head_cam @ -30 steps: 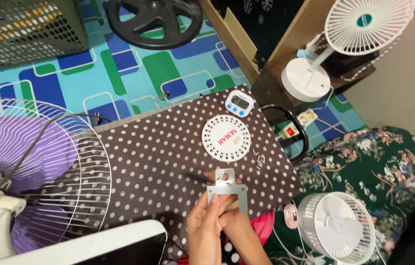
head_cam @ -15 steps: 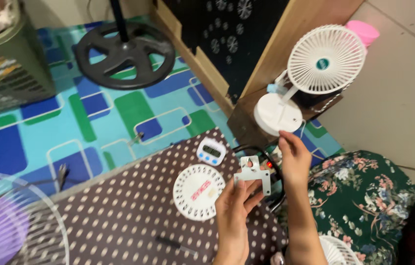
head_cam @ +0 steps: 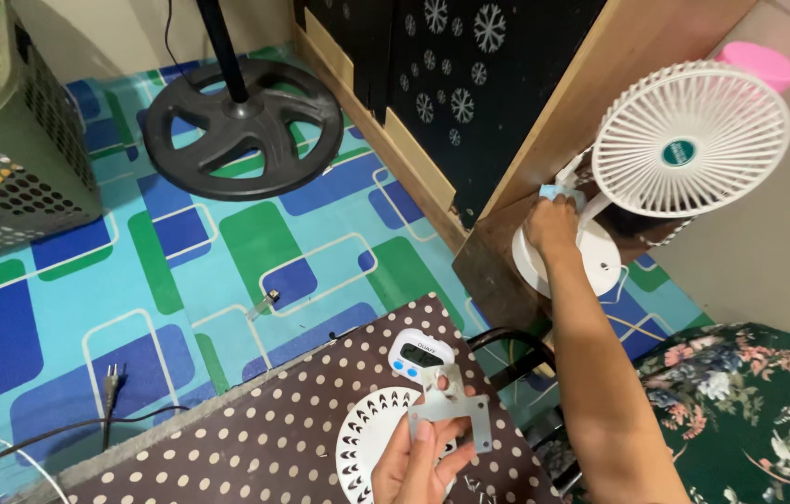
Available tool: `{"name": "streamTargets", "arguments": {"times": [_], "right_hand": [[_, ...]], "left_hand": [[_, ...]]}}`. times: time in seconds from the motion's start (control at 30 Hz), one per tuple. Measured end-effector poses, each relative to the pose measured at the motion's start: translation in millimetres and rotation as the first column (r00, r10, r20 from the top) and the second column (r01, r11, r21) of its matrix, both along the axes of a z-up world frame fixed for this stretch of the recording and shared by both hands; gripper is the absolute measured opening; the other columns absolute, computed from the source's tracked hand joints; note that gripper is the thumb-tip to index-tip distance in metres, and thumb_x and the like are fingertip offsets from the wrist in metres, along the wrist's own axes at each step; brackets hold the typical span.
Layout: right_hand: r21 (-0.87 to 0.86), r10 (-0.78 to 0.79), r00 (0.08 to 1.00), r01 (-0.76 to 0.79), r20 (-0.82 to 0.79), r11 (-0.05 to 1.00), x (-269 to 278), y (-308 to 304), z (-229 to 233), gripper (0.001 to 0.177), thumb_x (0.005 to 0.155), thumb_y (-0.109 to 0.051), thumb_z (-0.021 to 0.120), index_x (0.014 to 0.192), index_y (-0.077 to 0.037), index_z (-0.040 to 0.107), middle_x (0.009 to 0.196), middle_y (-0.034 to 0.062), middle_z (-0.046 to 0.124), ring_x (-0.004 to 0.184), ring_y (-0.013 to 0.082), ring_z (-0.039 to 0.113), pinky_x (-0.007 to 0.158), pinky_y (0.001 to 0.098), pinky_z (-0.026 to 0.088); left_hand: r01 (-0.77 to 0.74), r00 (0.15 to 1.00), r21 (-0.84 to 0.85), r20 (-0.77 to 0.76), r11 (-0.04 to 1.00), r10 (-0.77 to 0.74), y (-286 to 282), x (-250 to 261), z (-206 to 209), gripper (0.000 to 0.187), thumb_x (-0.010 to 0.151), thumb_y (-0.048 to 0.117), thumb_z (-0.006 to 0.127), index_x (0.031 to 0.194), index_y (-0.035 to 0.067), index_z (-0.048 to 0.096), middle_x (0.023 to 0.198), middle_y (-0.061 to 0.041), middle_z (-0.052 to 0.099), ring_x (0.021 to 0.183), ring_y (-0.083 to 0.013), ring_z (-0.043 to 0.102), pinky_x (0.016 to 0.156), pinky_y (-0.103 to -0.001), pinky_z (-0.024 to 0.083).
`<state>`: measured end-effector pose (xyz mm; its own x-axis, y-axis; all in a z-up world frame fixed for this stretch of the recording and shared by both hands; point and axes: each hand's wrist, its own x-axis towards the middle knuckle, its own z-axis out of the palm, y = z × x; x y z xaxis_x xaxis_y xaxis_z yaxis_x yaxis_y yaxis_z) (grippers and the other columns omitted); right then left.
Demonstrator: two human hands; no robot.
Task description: The person removes a metal bracket from the base of an electric fan and then uses a screwdriver to loosen and remove screws from the fan's base plate. The person handles the fan, bracket, and screwdriver throughout the clip.
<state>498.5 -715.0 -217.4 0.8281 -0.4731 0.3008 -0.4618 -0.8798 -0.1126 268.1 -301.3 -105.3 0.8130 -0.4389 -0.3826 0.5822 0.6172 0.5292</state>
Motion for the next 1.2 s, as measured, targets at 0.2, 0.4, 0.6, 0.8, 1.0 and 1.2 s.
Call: {"name": "streamTargets", "arguments": {"times": [0.2,0.4,0.6,0.8,1.0,1.2], "right_hand": [[0.020,-0.033,0.999,0.032,0.030,0.999,3.4,0.8,-15.8,0.033,0.090,-0.022,0.061,0.102,0.006,0.073,0.128,0.0292,0.060,0.119,0.0470,0.056,0.101,0.0549,0.045],[0.060,0.089,0.928,-0.118,0.362,0.991,-4.8,23.2,-9.0,0.034,0.092,-0.006,0.057,0.120,0.013,0.061,0.127,0.0316,0.058,0.117,0.0475,0.055,0.107,0.0506,0.044],[0.119,0.256,0.838,-0.352,0.482,0.928,-49.3,43.0,26.4,0.048,0.094,-0.006,0.060,0.138,0.009,0.052,0.147,0.0282,0.049,0.137,0.0453,0.047,0.115,0.0445,0.038],[0.029,0.433,0.749,-0.514,0.501,0.857,-103.6,95.7,76.6,0.049,0.092,-0.003,0.064,0.139,0.002,0.055,0.146,0.0218,0.054,0.136,0.0389,0.052,0.113,0.0415,0.041],[0.079,0.589,0.716,-0.658,0.375,0.749,-171.9,154.0,133.0,0.051,0.089,-0.002,0.066,0.138,0.005,0.053,0.143,0.0227,0.053,0.134,0.0388,0.052,0.110,0.0420,0.042],[0.062,0.673,0.645,-0.737,0.361,0.673,-269.7,225.8,200.4,0.050,0.089,-0.003,0.067,0.138,0.004,0.055,0.141,0.0200,0.056,0.131,0.0363,0.056,0.107,0.0425,0.049]], "left_hand": [[0.023,0.999,0.084,-0.037,0.996,-0.020,5.1,-9.0,-34.7,0.060,0.099,0.028,0.047,0.151,-0.001,0.047,0.135,-0.028,0.068,0.118,-0.0367,0.069,0.091,-0.050,0.061],[0.177,0.978,0.132,-0.138,0.975,-0.159,-4.4,8.0,-58.5,0.060,0.098,0.034,0.047,0.151,0.006,0.046,0.136,-0.023,0.066,0.121,-0.0348,0.068,0.091,-0.049,0.058],[0.186,0.974,0.124,-0.157,0.975,-0.166,-13.6,13.9,-56.6,0.059,0.098,0.033,0.047,0.150,0.006,0.047,0.137,-0.022,0.066,0.122,-0.0341,0.067,0.091,-0.048,0.057],[0.167,0.980,0.136,-0.128,0.977,-0.150,-19.9,44.3,-38.7,0.057,0.098,0.032,0.047,0.149,0.005,0.048,0.138,-0.021,0.065,0.124,-0.0333,0.066,0.092,-0.047,0.056],[0.095,0.994,0.092,-0.068,0.991,-0.089,-3.1,21.3,-46.1,0.056,0.098,0.031,0.047,0.148,0.005,0.049,0.139,-0.020,0.065,0.125,-0.0326,0.065,0.093,-0.046,0.055],[-0.163,0.982,0.145,-0.069,0.976,0.174,34.0,-22.5,7.1,0.052,0.098,0.027,0.048,0.143,0.001,0.053,0.138,-0.022,0.066,0.125,-0.0328,0.065,0.093,-0.045,0.053]]}}
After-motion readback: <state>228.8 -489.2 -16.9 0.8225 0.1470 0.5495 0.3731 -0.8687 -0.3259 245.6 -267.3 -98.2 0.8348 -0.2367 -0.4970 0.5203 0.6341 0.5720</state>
